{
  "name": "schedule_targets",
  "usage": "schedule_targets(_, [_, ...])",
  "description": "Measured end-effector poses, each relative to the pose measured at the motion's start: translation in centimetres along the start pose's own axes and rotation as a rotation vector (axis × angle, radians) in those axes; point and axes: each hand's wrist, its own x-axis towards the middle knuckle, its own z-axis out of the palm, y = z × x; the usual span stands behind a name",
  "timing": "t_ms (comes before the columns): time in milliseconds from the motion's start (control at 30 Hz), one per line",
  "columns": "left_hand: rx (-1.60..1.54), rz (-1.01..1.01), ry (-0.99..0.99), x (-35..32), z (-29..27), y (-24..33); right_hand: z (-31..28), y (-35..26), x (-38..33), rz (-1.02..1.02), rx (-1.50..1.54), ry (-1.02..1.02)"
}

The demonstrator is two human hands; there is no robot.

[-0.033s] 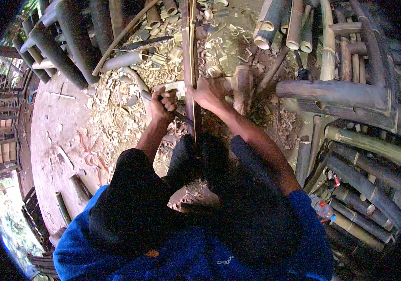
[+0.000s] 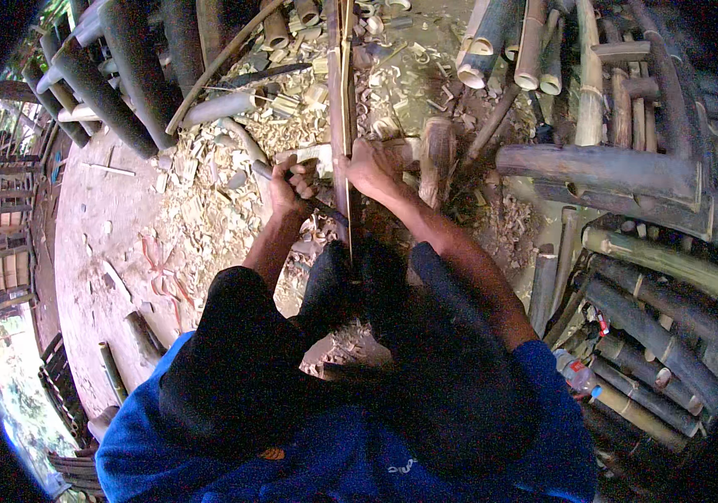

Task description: The person splits a piece of bamboo by hand using a knife and a wooden mallet to drive the blade through the wood.

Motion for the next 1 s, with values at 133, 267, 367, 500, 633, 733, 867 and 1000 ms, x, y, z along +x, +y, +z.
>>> schedule_targets(133, [0.030, 0.014, 0.036, -0.2, 0.5, -0.6, 2.0, 2.1, 0.5, -0.099, 0.268, 0.152])
schedule_targets(267, [0.018, 0.028, 0.034, -0.8, 0.4, -0.1, 1.1, 2.4, 0.2, -0.136, 0.299, 0.029])
schedule_targets(367, [0.021, 0.012, 0.014, -1.3, 1.5, 0.0, 1.7, 3.9, 0.4, -0.218, 0.337, 0.134])
schedule_targets(500, [0.487, 0.285, 0.004, -4.4, 7.8, 3.0, 0.1, 3.9, -0.4, -0.199, 0.262, 0.034])
schedule_targets(633, [0.963, 0.490, 0.022, 1.6, 15.0, 7.9, -0.3, 2.2, -1.1, -0.244, 0.364, 0.163])
schedule_targets(733, [1.205, 0.402, 0.039, 8.9, 18.2, 10.2, 0.9, 3.1, 0.7, -0.165, 0.370, 0.004])
schedule_targets(867, [1.464, 0.226, -0.083, 12.5, 18.9, 7.1, 1.5, 4.2, -0.1, -0.081, 0.375, 0.039])
schedule_targets(1000, [1.237, 0.265, -0.119, 13.4, 17.6, 5.2, 0.6, 4.1, -0.4, -0.139, 0.401, -0.049])
